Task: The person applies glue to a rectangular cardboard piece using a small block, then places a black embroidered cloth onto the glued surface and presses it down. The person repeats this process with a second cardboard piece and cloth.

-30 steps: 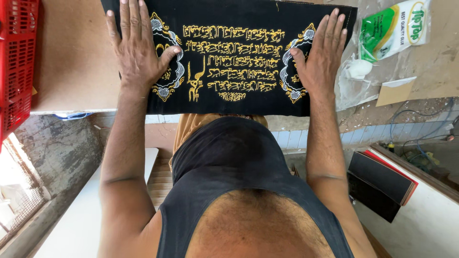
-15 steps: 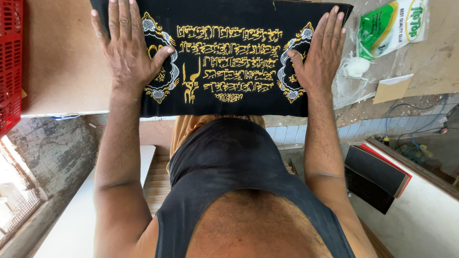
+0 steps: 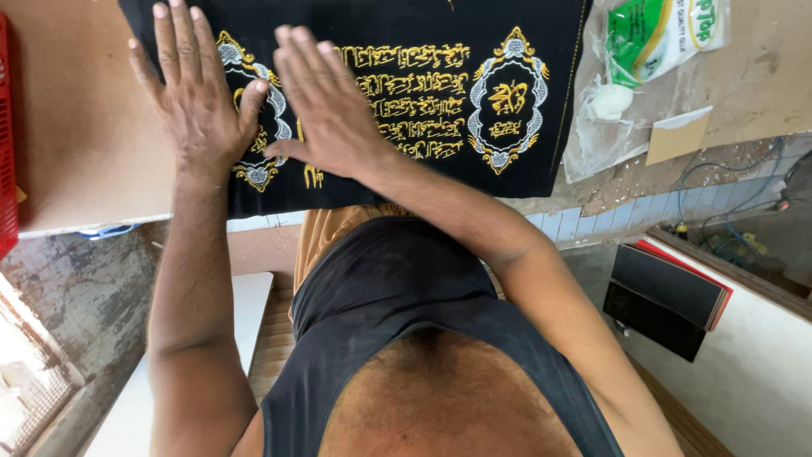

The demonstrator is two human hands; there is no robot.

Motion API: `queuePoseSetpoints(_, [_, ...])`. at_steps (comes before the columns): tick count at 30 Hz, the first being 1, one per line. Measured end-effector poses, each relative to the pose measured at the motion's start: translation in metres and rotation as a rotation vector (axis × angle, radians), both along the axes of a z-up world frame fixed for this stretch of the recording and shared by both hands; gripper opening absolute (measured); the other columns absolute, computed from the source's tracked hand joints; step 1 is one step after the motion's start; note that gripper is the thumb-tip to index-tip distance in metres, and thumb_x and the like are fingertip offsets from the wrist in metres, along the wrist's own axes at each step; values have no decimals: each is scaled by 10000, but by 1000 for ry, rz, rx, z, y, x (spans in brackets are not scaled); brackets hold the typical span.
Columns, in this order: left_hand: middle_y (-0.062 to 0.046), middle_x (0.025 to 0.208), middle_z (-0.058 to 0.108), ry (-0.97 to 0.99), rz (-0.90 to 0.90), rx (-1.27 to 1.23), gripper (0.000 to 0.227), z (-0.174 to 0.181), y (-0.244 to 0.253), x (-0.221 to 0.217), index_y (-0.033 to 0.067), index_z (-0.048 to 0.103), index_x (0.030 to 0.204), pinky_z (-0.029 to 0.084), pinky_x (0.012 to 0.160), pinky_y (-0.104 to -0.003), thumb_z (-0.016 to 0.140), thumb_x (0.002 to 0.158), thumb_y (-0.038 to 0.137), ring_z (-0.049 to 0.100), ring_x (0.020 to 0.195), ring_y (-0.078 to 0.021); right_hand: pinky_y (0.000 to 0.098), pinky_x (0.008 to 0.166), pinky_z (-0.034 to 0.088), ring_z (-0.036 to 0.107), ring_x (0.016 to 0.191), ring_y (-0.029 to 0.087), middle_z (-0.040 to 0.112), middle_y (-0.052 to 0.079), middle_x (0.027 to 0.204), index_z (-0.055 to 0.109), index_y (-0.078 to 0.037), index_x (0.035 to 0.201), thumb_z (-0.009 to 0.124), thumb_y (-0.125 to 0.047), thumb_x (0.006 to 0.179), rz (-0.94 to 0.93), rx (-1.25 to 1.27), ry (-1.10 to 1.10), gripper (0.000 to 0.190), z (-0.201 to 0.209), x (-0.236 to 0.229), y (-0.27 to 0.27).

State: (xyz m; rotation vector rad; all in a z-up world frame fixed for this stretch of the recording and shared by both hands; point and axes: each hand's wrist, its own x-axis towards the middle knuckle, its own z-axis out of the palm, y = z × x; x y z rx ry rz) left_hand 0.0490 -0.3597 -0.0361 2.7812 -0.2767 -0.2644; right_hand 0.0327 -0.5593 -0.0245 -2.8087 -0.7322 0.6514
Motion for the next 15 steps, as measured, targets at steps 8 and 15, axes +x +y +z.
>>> queuePoseSetpoints(8, [-242,1748,183,21,7,-11,1047,7,0,-1,-91,261,1669,-44,1234,-630,160,1080,768,95,1609,-360,491,1339,60,38,1621,370,39,269,1723,75,69,1643,167,-930,889,-150,-285,-24,1255,-9,-7,-57])
queuePoseSetpoints(15, [-244,1752,143,97,10,14,1161,10,0,0,-76,198,1678,-81,1209,-619,134,1010,871,56,1601,-357,527,1375,41,-15,1647,361,-20,267,1741,41,56,1668,221,-919,928,-580,-370,-243,1237,-13,-35,-216])
